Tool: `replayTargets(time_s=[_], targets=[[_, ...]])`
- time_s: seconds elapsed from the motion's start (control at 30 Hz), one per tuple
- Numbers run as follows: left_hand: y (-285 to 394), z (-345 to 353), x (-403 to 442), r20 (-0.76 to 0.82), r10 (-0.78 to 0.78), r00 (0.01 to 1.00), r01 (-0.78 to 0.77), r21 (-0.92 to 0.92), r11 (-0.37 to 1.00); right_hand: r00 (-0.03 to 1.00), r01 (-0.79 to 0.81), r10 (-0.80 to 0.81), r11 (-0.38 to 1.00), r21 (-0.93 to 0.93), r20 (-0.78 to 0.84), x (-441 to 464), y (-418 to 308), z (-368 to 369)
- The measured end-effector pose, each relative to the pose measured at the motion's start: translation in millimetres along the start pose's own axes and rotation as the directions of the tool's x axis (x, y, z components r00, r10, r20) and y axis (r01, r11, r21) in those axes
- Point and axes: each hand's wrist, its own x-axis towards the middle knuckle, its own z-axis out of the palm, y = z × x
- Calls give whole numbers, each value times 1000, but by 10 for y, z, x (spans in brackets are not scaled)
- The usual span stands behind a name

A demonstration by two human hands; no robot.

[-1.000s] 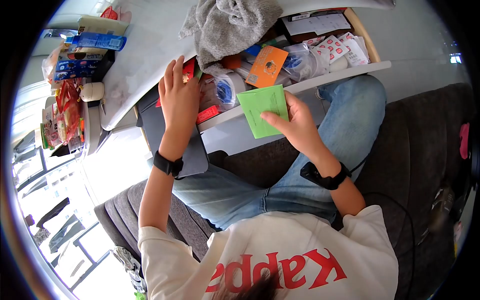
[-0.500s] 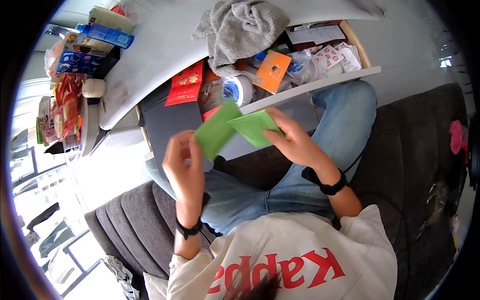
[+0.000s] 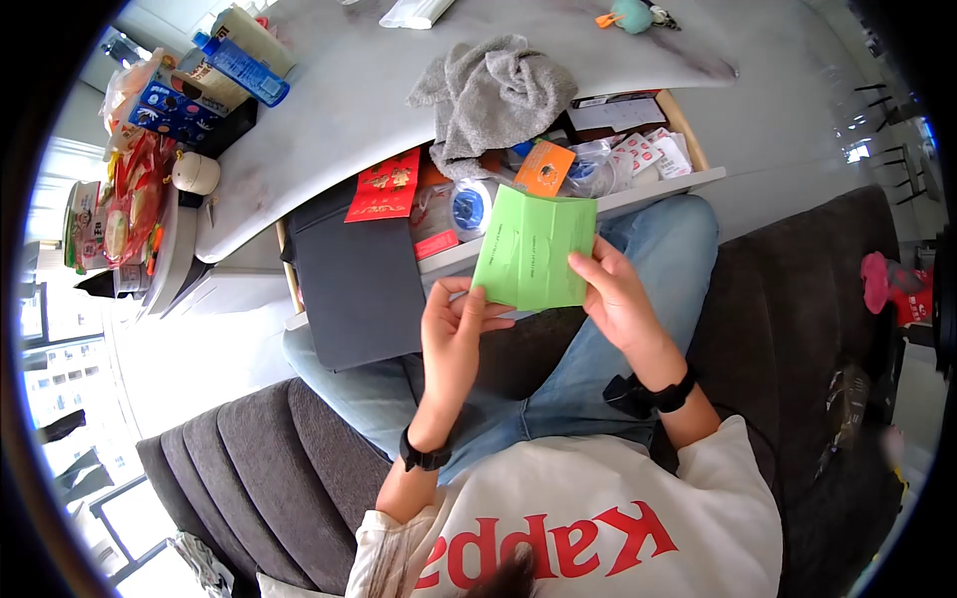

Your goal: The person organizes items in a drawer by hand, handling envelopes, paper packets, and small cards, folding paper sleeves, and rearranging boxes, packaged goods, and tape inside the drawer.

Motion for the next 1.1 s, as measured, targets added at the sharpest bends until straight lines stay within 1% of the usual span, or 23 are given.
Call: replayTargets(time_s=[0.07,0.17,0.27,0.37,0.4,0.47,0.57,0.6,0.7,0.73,0.8,0.83,0.87,0.9,0.93,0.97,1.0,1.1], targets=[[-63,103,-8,51,18,999,-15,-68,998,999,48,-47,997,52,-22,27,59,45],[-148,168,-50,122,21,992,-7,-118,993,997,49,-45,997,66,-61,24,87,89],[-186,132,-76,178,-14,984,43,-157,987,995,89,-88,996,24,-44,0,117,116],[-138,190,-89,107,21,994,-14,-65,998,983,153,-156,988,-35,-95,-5,169,94],[-155,216,-89,138,39,990,-48,62,997,972,200,-207,977,-69,-110,-5,206,86],[-206,278,-86,204,63,977,-124,304,944,942,289,-307,947,-141,-134,-11,289,103],[-181,376,-65,163,46,986,-94,305,948,933,302,-347,899,-318,-96,-46,309,156],[-185,333,-32,214,-20,977,-57,346,936,960,259,-281,901,-348,-13,-27,306,53],[-156,286,96,292,-127,948,-22,458,889,981,192,-187,930,-313,47,52,236,-167],[-190,259,142,329,-148,933,-39,500,865,978,207,-196,871,-446,71,75,148,-237],[-133,280,242,414,-145,898,-146,593,792,972,231,-200,697,-679,125,138,-123,-378],[-91,311,295,455,-146,878,-202,632,748,955,284,-262,659,-697,141,206,-268,-449],[-46,357,347,454,-120,883,-227,636,738,933,335,-322,615,-713,161,300,-433,-536],[4,403,396,452,-93,887,-251,641,726,901,374,-390,483,-792,187,416,-628,-670],[37,437,443,450,-67,890,-273,647,712,856,379,-452,217,-900,251,485,-900,-672],[50,463,490,453,-50,890,-279,630,724,798,381,-521,50,-923,301,638,-1053,-814],[57,483,532,455,-35,890,-285,614,736,758,376,-521,-144,-916,393,753,-1259,-891],[62,548,631,453,-16,891,-283,585,760,756,190,-477,-496,-848,448,1058,-1531,-1010]])
